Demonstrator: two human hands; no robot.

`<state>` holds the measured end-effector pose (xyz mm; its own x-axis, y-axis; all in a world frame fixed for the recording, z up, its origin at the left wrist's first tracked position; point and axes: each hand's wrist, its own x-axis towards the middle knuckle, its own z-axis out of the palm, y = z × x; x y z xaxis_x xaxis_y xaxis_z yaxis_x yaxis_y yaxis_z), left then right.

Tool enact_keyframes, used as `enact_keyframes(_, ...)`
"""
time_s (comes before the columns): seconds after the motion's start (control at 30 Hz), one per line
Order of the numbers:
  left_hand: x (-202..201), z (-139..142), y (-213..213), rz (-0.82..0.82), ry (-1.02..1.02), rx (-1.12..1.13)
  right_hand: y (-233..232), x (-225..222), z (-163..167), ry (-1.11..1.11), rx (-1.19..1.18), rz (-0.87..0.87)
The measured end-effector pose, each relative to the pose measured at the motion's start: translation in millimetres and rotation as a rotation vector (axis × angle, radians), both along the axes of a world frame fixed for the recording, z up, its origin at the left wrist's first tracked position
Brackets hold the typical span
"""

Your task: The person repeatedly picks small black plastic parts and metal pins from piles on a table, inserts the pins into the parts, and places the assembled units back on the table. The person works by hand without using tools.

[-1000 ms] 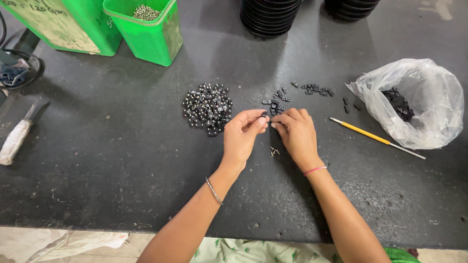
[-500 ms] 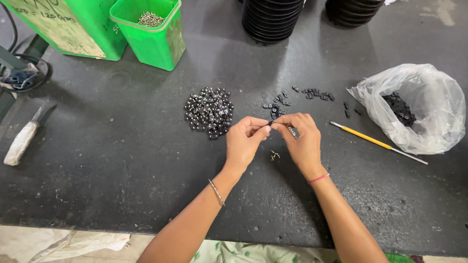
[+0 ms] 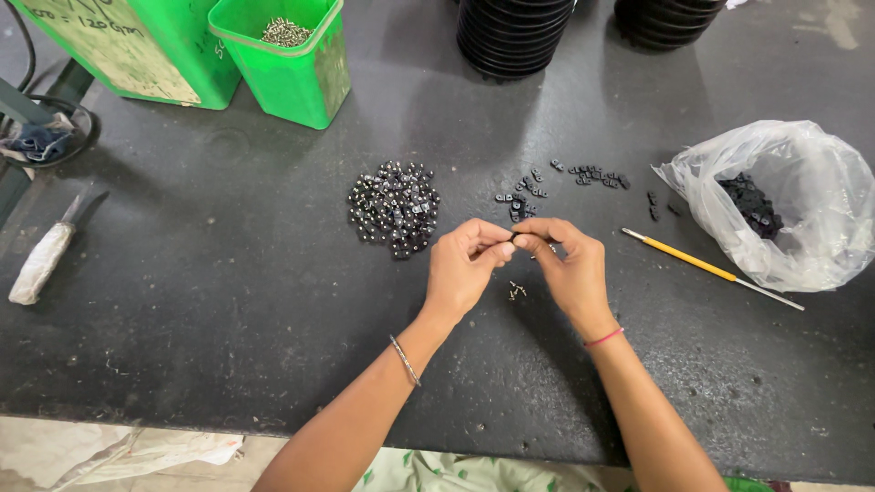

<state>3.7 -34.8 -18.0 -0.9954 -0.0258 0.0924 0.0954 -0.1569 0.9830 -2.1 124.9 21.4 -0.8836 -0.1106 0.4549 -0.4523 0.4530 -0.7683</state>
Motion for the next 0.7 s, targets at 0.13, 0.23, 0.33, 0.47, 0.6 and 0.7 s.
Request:
enact_keyframes(0.13, 1, -2, 0, -0.043, 0.045, 0.024, 0, 1, -4, -0.06, 0.049, -0.036)
enact_keyframes(0.23, 1, 4, 0, -0.011, 0.034, -0.048, -2, -1, -7, -0.082, 0.027, -0.044)
enact_keyframes(0.33, 3, 15, -10, 0.181, 0.169, -0.323, 6, -9, -5, -0.08, -0.13, 0.006)
enact_keyframes(0.47, -1, 33, -47, 0.496, 0.29, -0.626, 36, -19, -1, -0.074, -0.111, -0.204)
enact_keyframes(0.6, -4, 40, -61, 0.63, 0.468, -0.771, 45, -21, -9, -0.014, 0.157, -0.235)
enact_keyframes(0.7, 1, 40, -52, 0.534, 0.405, -0.722, 38, -21, -17, -0.023, 0.32, -0.229)
